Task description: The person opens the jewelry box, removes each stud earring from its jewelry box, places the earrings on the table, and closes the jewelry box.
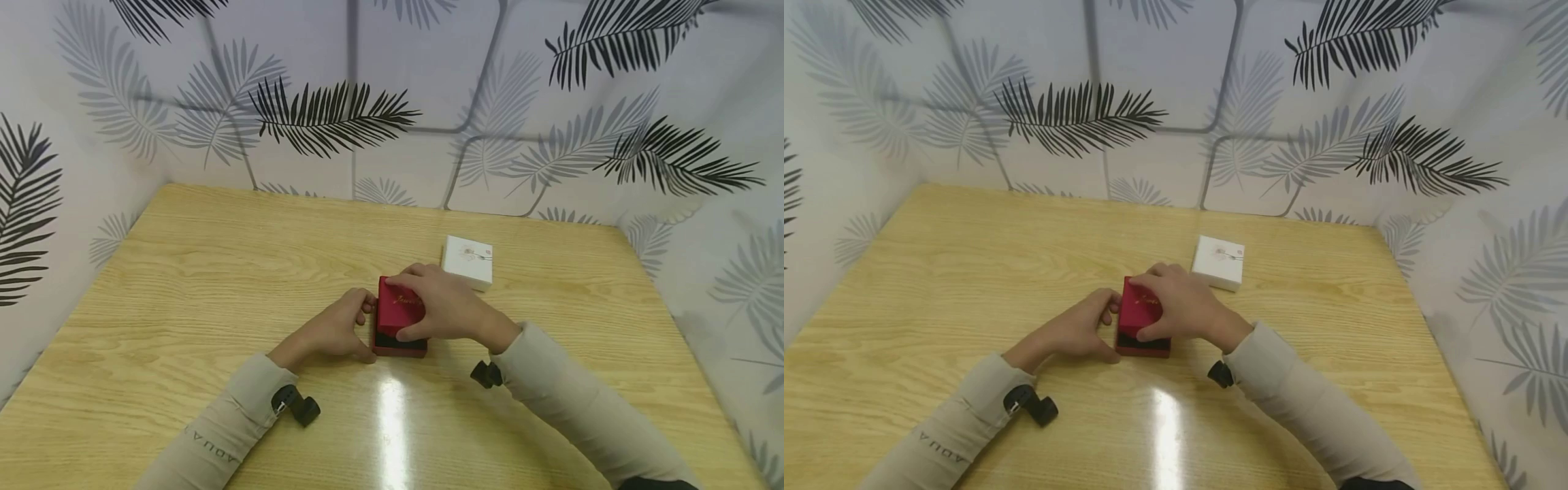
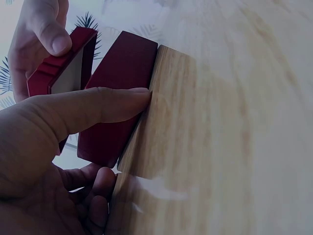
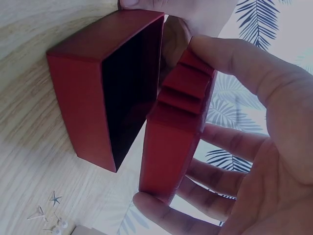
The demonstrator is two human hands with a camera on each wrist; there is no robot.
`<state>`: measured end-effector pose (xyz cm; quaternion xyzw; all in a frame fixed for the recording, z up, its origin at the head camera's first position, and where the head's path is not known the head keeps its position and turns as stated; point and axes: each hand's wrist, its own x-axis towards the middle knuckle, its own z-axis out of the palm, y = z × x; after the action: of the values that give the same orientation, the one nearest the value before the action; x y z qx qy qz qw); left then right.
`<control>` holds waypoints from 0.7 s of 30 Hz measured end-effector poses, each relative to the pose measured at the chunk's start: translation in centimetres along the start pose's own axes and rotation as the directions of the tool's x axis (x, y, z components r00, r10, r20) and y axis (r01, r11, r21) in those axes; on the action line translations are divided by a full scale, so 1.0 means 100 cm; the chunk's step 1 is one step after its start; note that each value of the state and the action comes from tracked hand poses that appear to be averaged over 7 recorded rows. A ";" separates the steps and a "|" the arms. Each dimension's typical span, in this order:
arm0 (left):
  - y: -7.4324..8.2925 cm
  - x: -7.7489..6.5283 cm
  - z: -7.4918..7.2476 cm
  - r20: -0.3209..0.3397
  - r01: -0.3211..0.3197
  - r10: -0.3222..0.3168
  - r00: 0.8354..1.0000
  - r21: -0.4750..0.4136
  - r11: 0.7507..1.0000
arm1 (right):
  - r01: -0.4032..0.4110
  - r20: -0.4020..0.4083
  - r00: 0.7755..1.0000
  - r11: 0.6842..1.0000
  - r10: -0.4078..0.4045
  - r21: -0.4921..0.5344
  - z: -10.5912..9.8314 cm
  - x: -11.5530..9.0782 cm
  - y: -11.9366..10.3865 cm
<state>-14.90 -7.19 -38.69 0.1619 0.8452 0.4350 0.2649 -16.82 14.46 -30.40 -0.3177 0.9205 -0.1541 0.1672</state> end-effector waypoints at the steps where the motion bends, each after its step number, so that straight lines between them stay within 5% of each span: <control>1: 0.000 0.000 0.000 0.000 -0.001 0.001 1.000 0.002 1.000 | 0.003 -0.002 1.000 1.000 -0.003 0.001 0.000 0.000 0.000; 21: 0.004 -0.003 -0.001 0.001 -0.007 0.007 1.000 -0.003 1.000 | 0.015 -0.013 1.000 0.999 -0.015 0.031 0.008 -0.005 -0.003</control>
<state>-14.68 -7.18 -38.19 0.1648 0.8439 0.4370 0.2640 -15.96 14.45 -30.96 -0.3209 0.9167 -0.1717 0.1650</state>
